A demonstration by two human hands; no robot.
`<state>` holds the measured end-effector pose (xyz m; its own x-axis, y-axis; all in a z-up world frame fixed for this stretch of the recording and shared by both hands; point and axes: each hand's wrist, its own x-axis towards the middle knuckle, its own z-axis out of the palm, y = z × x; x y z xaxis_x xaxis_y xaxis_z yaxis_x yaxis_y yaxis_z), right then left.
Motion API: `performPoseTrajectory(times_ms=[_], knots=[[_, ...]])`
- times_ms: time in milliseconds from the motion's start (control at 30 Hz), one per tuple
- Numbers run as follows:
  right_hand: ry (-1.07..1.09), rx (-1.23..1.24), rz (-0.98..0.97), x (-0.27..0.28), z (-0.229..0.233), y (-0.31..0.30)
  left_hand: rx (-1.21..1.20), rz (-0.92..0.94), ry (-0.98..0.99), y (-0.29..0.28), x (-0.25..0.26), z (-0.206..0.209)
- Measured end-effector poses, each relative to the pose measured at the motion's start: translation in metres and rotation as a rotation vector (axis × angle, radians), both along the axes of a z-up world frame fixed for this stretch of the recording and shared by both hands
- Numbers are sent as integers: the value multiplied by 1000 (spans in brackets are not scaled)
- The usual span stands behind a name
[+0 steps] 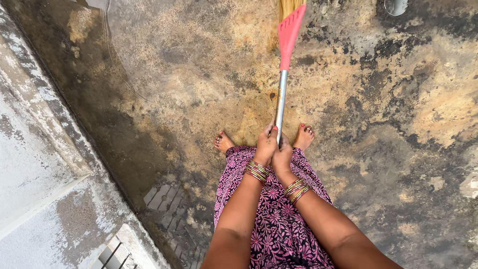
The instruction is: The person sweeps water and debris across a concrete surface toward a drain using a broom.
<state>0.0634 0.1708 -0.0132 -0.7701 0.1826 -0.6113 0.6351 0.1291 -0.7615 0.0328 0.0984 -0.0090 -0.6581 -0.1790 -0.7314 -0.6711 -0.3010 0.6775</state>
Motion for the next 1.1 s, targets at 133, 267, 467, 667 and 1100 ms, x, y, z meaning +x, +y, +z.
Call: performPoseTrajectory(times_ms=[133, 267, 467, 667, 1100], knots=[[-34, 44, 384, -24, 19, -24, 109, 296, -44, -30, -2, 8], [0, 173, 659, -55, 17, -49, 175, 664, -17, -57, 6, -18], [-193, 34, 766, -72, -2, -50, -28, 536, -140, -70, 25, -98], [-361, -222, 298, -63, -10, -10, -61, 53, -140, -37, 15, -96], [-129, -327, -411, -44, -57, 69, 294, 1, -119, 68, -12, -44]])
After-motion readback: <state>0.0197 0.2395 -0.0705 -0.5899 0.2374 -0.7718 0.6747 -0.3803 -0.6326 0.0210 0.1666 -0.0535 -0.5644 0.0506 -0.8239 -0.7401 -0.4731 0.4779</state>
